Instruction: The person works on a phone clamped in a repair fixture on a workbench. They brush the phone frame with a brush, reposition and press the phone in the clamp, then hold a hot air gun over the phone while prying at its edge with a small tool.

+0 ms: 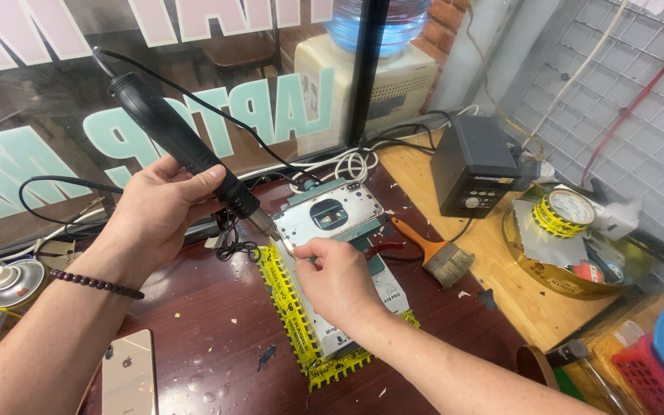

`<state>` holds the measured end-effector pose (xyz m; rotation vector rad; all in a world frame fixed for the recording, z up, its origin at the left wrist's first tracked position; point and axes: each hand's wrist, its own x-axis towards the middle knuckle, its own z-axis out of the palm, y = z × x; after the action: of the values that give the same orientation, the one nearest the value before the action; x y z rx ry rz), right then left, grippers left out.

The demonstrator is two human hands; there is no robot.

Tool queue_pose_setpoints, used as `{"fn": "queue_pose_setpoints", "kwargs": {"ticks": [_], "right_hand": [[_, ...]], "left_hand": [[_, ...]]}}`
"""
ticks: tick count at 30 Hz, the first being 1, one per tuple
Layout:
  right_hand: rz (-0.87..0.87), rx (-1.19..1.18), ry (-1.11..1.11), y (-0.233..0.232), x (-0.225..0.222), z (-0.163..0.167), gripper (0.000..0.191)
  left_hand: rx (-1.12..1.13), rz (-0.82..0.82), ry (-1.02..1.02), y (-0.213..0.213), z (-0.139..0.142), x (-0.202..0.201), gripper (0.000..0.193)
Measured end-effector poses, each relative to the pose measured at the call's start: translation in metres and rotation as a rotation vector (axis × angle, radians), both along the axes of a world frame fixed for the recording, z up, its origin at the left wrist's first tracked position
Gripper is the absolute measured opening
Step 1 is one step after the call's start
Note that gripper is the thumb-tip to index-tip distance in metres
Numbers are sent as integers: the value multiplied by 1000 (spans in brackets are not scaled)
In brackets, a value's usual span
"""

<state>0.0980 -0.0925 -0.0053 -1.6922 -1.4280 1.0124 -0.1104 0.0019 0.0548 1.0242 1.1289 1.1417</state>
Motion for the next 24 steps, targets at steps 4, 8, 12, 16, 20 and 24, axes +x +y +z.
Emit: {"fn": "queue_pose_setpoints", "kwargs": {"ticks": [4,8,12,16,20,24], "right_hand": [[46,177,-62,-1,1,1,22],[35,112,-115,-4,1,2,23],[37,155,-126,-6,1,5,24],[42,126,-156,-4,3,7,24],[52,109,-195,-1,4,6,24],[99,189,-240,0,3,2,22]], "left_hand": [[-17,7,23,-2,2,1,19],[-33,17,-27,-2,0,3,21],[19,-37,-20,3,-2,3,21],[14,-42,-52,5,-7,3,20],[25,-38,-36,3,-9,1,19],[26,-2,-15,-6,-8,0,19]]}}
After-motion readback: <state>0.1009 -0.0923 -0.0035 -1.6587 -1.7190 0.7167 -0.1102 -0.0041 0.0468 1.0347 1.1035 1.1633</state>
